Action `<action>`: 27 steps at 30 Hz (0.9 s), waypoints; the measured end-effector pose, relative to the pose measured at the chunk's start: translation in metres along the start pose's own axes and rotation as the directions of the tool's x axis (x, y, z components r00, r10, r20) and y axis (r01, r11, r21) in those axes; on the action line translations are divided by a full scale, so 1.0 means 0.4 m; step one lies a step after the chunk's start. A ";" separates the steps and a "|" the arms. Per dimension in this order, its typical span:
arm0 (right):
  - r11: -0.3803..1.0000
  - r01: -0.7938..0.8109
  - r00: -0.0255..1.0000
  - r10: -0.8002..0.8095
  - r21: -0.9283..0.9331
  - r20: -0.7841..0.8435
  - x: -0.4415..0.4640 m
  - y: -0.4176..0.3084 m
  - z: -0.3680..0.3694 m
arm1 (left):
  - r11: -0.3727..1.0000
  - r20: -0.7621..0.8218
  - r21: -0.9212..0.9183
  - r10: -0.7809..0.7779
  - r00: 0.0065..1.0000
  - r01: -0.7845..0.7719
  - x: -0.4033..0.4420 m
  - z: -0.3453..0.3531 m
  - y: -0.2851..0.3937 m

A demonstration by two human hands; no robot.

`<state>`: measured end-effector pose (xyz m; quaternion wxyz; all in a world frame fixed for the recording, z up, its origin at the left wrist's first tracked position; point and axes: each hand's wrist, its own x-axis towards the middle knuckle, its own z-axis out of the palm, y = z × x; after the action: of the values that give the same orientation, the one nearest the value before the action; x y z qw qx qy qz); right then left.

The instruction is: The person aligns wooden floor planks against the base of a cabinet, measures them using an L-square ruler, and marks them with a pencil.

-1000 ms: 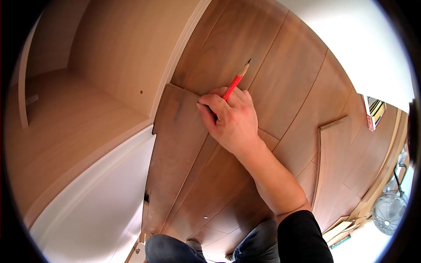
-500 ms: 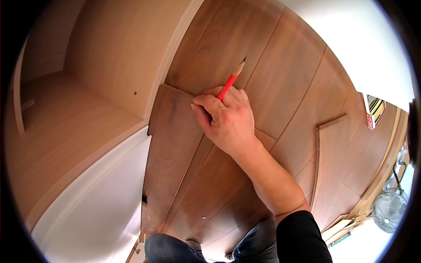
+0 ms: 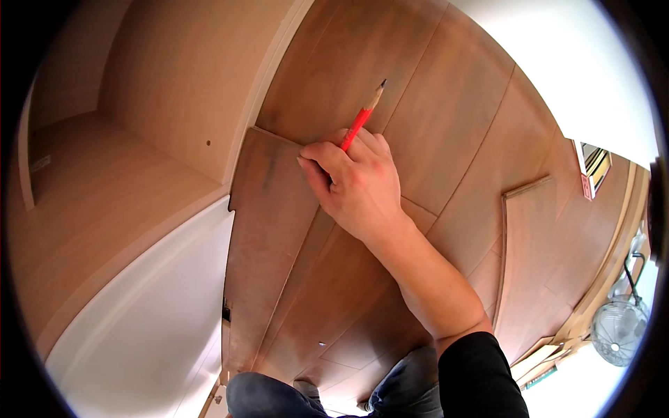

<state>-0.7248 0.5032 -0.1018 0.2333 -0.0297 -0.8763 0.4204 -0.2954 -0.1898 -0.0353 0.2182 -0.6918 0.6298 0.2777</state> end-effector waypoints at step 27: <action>0.986 -0.167 0.985 0.166 -0.003 -0.047 0.000 0.008 0.009 | 0.832 -0.040 -0.347 0.448 0.893 -0.433 0.028 -0.015 -0.255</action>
<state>-0.7269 0.5026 -0.1063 0.2176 -0.1134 -0.8667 0.4344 -0.1929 -0.1906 -0.0432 0.0365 -0.5494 0.7084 0.4416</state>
